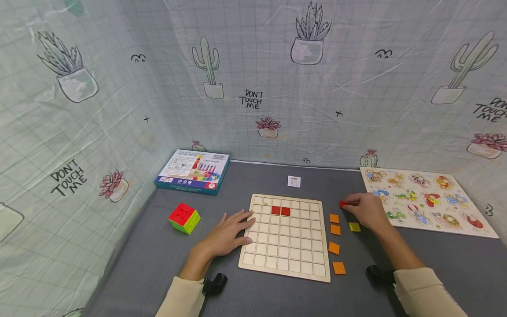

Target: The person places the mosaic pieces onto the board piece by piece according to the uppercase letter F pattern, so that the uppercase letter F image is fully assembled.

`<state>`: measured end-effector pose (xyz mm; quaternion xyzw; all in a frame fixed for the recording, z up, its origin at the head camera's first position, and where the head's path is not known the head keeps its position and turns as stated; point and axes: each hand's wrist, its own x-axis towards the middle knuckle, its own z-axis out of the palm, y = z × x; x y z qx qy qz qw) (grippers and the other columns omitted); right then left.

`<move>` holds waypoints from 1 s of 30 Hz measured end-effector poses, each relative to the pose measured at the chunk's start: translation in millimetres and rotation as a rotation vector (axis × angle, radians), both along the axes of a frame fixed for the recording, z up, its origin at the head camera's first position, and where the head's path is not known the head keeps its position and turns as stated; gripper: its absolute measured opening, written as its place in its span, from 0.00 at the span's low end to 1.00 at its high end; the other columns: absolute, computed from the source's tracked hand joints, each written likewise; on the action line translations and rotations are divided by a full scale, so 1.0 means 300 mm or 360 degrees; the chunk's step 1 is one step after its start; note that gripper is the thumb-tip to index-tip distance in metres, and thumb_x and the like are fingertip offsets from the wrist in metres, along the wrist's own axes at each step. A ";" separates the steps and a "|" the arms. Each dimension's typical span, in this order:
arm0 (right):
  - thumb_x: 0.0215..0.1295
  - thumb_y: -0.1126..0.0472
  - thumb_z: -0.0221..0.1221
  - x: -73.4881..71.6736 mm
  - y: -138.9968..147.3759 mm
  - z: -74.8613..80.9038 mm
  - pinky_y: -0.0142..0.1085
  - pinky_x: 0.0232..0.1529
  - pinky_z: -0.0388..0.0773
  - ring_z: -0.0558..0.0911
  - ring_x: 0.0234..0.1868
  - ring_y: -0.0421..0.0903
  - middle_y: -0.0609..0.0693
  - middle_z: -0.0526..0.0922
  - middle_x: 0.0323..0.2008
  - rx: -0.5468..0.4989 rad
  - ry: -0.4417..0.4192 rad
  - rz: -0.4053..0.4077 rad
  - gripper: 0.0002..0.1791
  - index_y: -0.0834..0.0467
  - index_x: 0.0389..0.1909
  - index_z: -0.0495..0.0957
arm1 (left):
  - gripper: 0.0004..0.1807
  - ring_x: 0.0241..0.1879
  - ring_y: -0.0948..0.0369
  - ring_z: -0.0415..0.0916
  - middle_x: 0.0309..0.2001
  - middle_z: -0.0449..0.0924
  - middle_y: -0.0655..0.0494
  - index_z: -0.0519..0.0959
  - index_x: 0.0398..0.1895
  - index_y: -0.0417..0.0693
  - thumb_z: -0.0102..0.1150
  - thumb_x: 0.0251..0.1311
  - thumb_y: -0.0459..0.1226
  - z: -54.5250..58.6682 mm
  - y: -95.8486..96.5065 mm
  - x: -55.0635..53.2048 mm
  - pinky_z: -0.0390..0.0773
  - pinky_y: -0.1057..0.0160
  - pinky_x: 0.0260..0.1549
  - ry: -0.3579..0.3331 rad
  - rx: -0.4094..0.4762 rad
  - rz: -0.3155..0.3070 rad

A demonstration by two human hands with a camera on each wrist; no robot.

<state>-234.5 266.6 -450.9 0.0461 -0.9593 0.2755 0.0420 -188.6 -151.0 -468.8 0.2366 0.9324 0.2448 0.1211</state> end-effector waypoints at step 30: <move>0.58 0.60 0.74 0.018 -0.311 -0.011 0.32 0.34 0.83 0.86 0.35 0.44 0.54 0.92 0.38 -0.0257 -0.0015 0.0326 0.12 0.59 0.42 0.90 | 0.35 0.82 0.46 0.50 0.81 0.58 0.52 0.67 0.76 0.51 0.62 0.68 0.48 -0.008 -0.003 -0.006 0.39 0.27 0.77 0.0009 0.0006 -0.0011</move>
